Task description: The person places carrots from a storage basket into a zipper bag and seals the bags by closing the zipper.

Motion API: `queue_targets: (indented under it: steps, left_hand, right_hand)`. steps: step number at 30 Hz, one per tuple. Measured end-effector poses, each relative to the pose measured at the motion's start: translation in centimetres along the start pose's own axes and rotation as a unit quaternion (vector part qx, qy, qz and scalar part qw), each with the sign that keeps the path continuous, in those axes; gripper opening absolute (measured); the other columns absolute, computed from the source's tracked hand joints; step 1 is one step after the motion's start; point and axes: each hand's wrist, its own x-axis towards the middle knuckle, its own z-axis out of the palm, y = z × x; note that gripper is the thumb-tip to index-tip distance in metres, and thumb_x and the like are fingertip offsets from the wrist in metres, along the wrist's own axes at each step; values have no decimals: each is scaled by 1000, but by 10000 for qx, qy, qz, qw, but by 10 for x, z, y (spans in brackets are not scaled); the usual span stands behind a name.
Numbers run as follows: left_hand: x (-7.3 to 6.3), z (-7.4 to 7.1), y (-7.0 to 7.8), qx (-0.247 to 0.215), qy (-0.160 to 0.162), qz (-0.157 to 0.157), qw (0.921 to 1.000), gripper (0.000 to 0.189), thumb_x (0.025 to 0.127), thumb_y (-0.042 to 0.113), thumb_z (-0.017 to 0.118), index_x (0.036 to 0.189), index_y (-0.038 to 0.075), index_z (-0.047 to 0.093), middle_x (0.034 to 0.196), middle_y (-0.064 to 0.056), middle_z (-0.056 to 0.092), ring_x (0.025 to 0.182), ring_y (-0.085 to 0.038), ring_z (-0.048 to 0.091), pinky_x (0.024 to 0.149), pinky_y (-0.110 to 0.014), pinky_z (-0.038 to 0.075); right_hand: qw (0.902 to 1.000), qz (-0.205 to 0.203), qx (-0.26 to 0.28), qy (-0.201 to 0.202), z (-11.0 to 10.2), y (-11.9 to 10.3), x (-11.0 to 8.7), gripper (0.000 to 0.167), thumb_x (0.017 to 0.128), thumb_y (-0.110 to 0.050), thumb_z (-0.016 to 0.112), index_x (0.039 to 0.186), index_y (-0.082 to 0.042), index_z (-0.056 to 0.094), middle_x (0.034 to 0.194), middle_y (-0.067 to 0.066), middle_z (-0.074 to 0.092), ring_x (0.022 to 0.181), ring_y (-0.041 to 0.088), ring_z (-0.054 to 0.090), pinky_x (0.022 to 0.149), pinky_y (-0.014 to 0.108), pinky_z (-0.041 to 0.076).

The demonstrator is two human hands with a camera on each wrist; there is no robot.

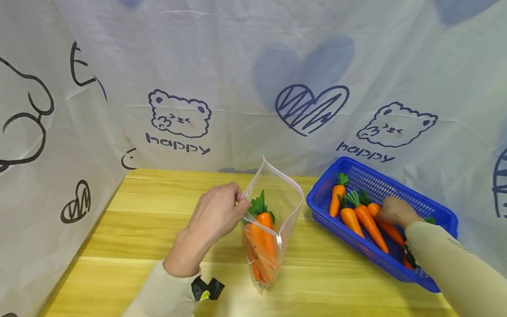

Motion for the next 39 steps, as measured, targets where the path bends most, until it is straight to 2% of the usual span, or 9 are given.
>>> queue_targets:
  steps: [5,8,11,13,17,20,29,33,39]
  left_hand:
    - [0,1,2,3,-10,24,10000,8,91,19,61,84,14,62,73,-2,59,63,-22,53,57,-34,42]
    - [1,1,3,20,3,47,10000,8,90,19,61,84,14,62,73,-1,58,64,-22,53,58,-34,42]
    - [1,1,3,26,5,57,10000,8,91,19,61,84,14,62,73,-1,59,64,-22,53,58,-34,42]
    - [1,1,3,13,-7,40,10000,8,91,19,61,84,14,61,73,-1,59,64,-22,53,58,-34,42]
    - [0,1,2,-2,-31,10,10000,8,91,19,60,85,14,61,73,-2,58,64,-22,53,57,-34,42]
    - [-1,1,1,-45,-59,-44,10000,9,91,19,60,84,14,61,73,-3,58,63,-22,53,56,-33,41]
    - [-1,0,0,-98,-74,-57,9999,10,93,21,60,85,14,61,74,-3,59,64,-22,53,56,-33,41]
    - [-1,0,0,-116,-77,-94,9999,10,93,21,61,86,14,61,74,-3,59,64,-22,53,56,-33,42]
    - [0,-1,0,-83,-29,0,10000,10,93,20,63,85,14,61,75,-2,59,67,-22,53,58,-34,42]
  right_hand:
    - [9988,424,262,23,-12,-27,-31,28,84,-31,70,70,-13,55,70,6,52,65,26,54,61,41,45]
    - [9975,650,269,84,-20,-43,-49,31,88,-36,69,80,-7,59,81,15,60,76,34,60,74,58,50]
    - [9971,709,225,183,-23,-52,-57,39,92,-42,66,87,-4,62,93,22,65,93,46,63,93,77,40]
    - [9965,689,148,460,-23,-55,-57,48,92,-48,67,91,0,64,101,29,67,103,54,62,97,81,34]
    - [9907,470,-184,1265,-23,-63,-56,69,88,-50,72,112,14,59,118,42,62,109,64,56,91,78,38]
    - [9841,202,-397,1718,-26,-74,-59,74,87,-46,75,116,19,53,117,45,60,106,65,56,88,75,40]
    - [9624,-532,-1063,2442,-40,-112,-86,54,86,-38,76,95,10,54,94,35,63,92,56,59,79,65,45]
    - [9508,-776,-1292,2706,-51,-129,-101,51,86,-40,78,88,5,53,88,29,63,89,52,61,76,60,44]
    - [9462,-929,-1483,2721,-67,-153,-124,54,84,-44,80,84,2,53,85,26,63,86,50,63,75,58,46]
